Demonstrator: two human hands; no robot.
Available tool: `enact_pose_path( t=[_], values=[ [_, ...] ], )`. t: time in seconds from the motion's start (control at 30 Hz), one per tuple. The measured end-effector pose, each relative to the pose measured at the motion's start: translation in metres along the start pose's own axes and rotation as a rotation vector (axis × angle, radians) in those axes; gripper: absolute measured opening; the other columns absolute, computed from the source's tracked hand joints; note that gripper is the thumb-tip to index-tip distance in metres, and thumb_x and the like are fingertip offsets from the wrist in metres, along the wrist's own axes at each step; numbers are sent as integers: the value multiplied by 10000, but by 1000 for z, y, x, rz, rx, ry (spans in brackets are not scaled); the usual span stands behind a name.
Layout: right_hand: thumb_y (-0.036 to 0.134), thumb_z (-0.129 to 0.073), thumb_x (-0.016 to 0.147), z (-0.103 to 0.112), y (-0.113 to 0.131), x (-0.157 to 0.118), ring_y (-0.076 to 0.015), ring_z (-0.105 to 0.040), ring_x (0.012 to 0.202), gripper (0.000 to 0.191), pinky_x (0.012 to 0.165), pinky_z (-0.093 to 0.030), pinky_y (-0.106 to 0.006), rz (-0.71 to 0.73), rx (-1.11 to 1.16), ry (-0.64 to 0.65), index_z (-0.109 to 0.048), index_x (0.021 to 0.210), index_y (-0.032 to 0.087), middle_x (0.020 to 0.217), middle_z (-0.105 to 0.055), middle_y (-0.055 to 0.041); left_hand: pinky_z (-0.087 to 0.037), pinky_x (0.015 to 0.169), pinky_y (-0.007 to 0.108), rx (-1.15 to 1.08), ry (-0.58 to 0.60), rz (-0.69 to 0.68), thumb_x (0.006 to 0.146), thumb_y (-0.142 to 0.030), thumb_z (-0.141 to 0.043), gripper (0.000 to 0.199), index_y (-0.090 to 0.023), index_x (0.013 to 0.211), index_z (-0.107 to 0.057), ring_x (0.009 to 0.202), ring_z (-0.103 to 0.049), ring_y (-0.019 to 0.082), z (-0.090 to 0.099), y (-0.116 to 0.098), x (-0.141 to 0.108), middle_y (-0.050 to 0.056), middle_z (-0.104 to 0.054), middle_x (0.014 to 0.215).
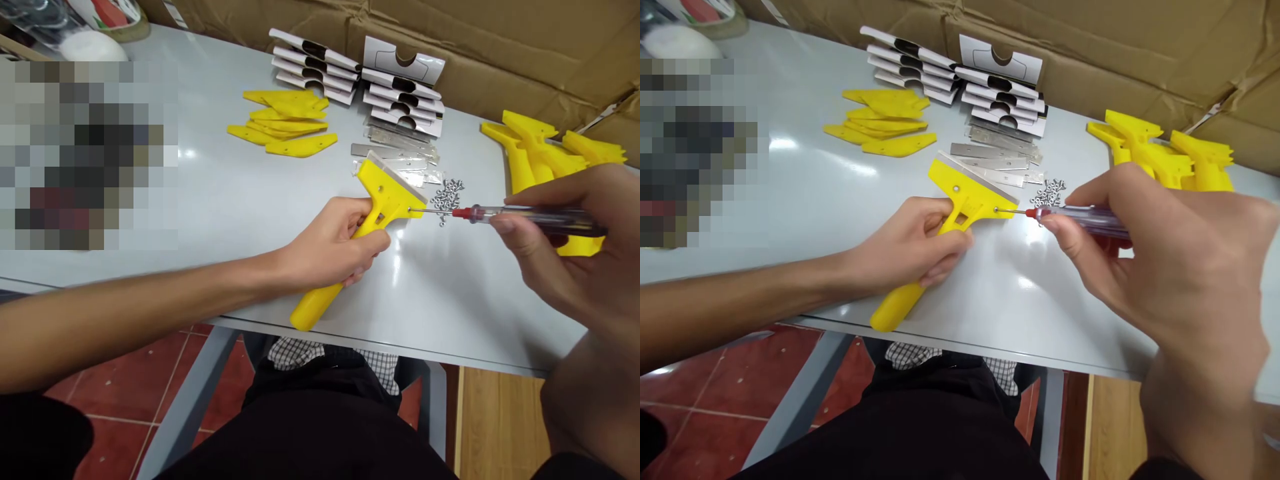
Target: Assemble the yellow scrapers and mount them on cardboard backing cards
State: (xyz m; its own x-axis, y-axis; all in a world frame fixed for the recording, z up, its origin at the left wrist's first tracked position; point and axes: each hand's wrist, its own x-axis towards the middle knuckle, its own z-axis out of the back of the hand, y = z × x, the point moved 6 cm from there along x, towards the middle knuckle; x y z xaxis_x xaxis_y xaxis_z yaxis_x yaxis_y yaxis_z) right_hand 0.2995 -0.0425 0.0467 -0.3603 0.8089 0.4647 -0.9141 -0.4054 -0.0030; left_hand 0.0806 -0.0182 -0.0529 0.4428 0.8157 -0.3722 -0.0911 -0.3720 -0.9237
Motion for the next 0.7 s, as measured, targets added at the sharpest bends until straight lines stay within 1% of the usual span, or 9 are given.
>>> enact_pose_path(
  t=[0.1,0.2,0.27,0.33,0.37,0.43,0.5,0.6,0.7],
  values=[
    [557,-644,1007,-1,-1,1,-223,-644,528,329,545,-364,-353,4,-21,-17,-724,940,245,573,-615,19,-380,353,171,2,3,1,901,-45,-645,324,-231,718,-452,359,-461,61,0,0,0,-80,-487,475],
    [479,-719,930,-1,5,5,-198,-704,594,290,567,-410,-346,48,50,0,-687,1066,224,706,-689,29,-386,354,174,20,-5,1,916,-52,-630,322,-232,715,-453,357,-459,61,0,-1,-1,-79,-486,473],
    [416,-746,908,-1,9,5,-189,-753,656,264,580,-452,-336,78,85,24,-672,1081,231,801,-748,28,-384,352,177,25,-12,-1,922,-51,-618,327,-234,710,-451,351,-454,62,1,-1,-1,-79,-484,467],
    [442,-726,957,-1,9,4,-198,-757,643,204,564,-447,-337,79,63,20,-688,1029,255,745,-745,42,-377,350,177,21,-17,-2,922,-53,-618,328,-234,707,-451,347,-453,62,1,-1,-1,-77,-487,462],
    [488,-717,978,-1,7,3,-210,-746,620,225,548,-426,-344,67,41,14,-702,1010,266,690,-724,47,-374,349,176,19,-19,-2,920,-57,-625,329,-234,706,-451,347,-453,61,1,-1,-1,-76,-490,462],
    [576,-701,990,-1,3,1,-226,-686,557,297,524,-354,-357,42,-16,-4,-710,963,280,584,-650,52,-373,350,176,16,-20,3,916,-68,-644,326,-233,707,-455,349,-457,61,1,0,-1,-74,-497,468],
    [617,-700,988,-1,1,0,-212,-593,510,346,518,-305,-360,42,-57,-30,-687,889,286,527,-577,57,-378,350,176,20,-20,7,909,-72,-656,325,-233,709,-457,350,-459,63,1,0,-1,-72,-500,470],
    [645,-705,986,-1,1,-1,-191,-505,490,385,511,-296,-356,57,-83,-41,-668,855,285,510,-535,62,-384,346,178,37,-25,22,903,-66,-650,327,-235,709,-449,345,-456,67,1,1,-1,-74,-494,462],
    [650,-657,1019,-2,2,0,-218,-638,547,395,538,-367,-366,34,-38,28,-709,958,263,565,-612,37,-383,345,176,39,-25,22,912,-81,-642,315,-236,720,-447,339,-450,68,1,1,0,-76,-489,458]
  ],
)
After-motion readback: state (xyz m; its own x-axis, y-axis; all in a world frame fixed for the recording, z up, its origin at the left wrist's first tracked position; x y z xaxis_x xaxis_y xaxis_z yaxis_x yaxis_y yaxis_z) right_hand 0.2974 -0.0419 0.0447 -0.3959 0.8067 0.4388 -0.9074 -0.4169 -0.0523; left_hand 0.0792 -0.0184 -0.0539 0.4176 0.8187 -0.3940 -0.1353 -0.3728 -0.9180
